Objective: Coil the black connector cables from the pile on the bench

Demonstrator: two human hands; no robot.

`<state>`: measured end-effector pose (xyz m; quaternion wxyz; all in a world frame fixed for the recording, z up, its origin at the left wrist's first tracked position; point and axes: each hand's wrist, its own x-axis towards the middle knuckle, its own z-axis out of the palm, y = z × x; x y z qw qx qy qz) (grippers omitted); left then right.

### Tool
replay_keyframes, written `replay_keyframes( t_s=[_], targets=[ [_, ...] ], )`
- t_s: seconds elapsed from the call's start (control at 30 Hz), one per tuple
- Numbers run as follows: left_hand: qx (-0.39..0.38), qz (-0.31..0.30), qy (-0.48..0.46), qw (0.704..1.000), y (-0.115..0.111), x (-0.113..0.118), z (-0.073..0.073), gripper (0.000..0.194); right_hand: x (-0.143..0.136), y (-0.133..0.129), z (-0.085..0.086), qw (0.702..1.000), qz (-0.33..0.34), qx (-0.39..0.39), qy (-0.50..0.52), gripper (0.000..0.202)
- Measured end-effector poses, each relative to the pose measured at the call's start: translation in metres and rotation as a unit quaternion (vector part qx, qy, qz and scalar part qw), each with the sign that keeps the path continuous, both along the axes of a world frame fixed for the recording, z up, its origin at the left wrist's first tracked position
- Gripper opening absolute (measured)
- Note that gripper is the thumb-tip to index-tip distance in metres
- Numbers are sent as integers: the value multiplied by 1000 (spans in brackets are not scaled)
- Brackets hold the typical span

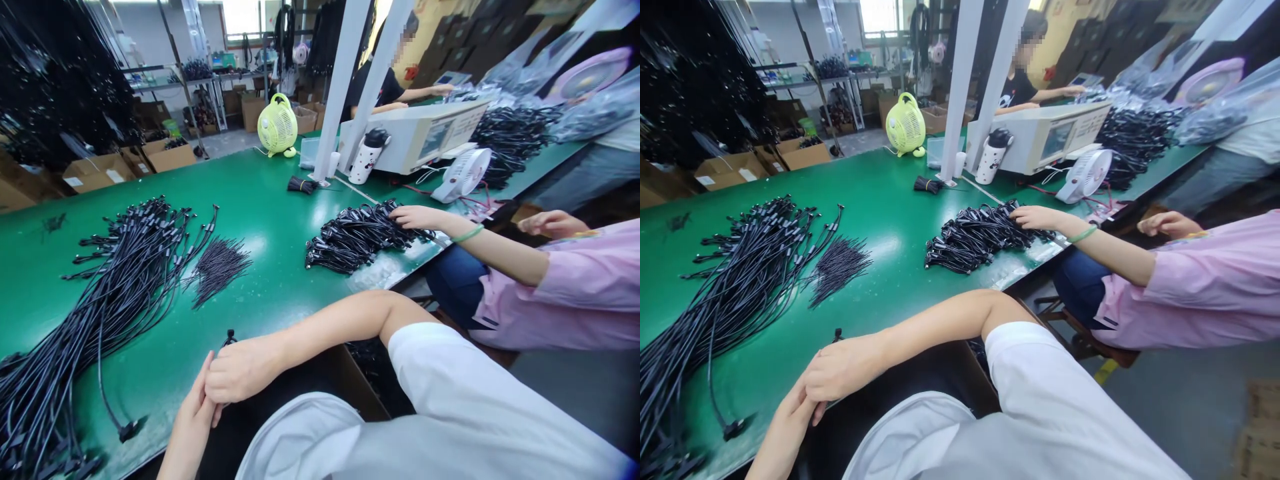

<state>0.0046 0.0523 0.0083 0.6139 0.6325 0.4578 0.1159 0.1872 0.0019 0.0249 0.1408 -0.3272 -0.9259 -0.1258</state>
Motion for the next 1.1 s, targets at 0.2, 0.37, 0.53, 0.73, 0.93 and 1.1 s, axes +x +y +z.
replay_keyframes(
  t_s=[0.2, 0.37, 0.53, 0.73, 0.93, 1.1],
  targets=[
    [-26, -24, 29, 999, -2, 4, -8, 69, -9, -12, -7, 999, -15, 11, -46, 30],
    [-8, -21, 21, 1000, -2, 3, -16, 52, -24, -6, -18, 996, -46, 6, -74, 39],
    [-12, -15, -11, 1000, -2, 5, -7, 38, -22, 12, -11, 980, -123, -153, -35, 37],
    [-126, 166, -146, 967, -7, 18, -1, 41, -25, 6, -9, 921, -253, -250, 156, 19],
    [-63, 170, -273, 945, -6, 8, -3, 31, -24, -10, -22, 867, -245, -217, 376, 27],
    [108, -75, -152, 980, -10, -11, -9, 21, -11, -3, -15, 811, -261, -256, 457, 30]
  ],
)
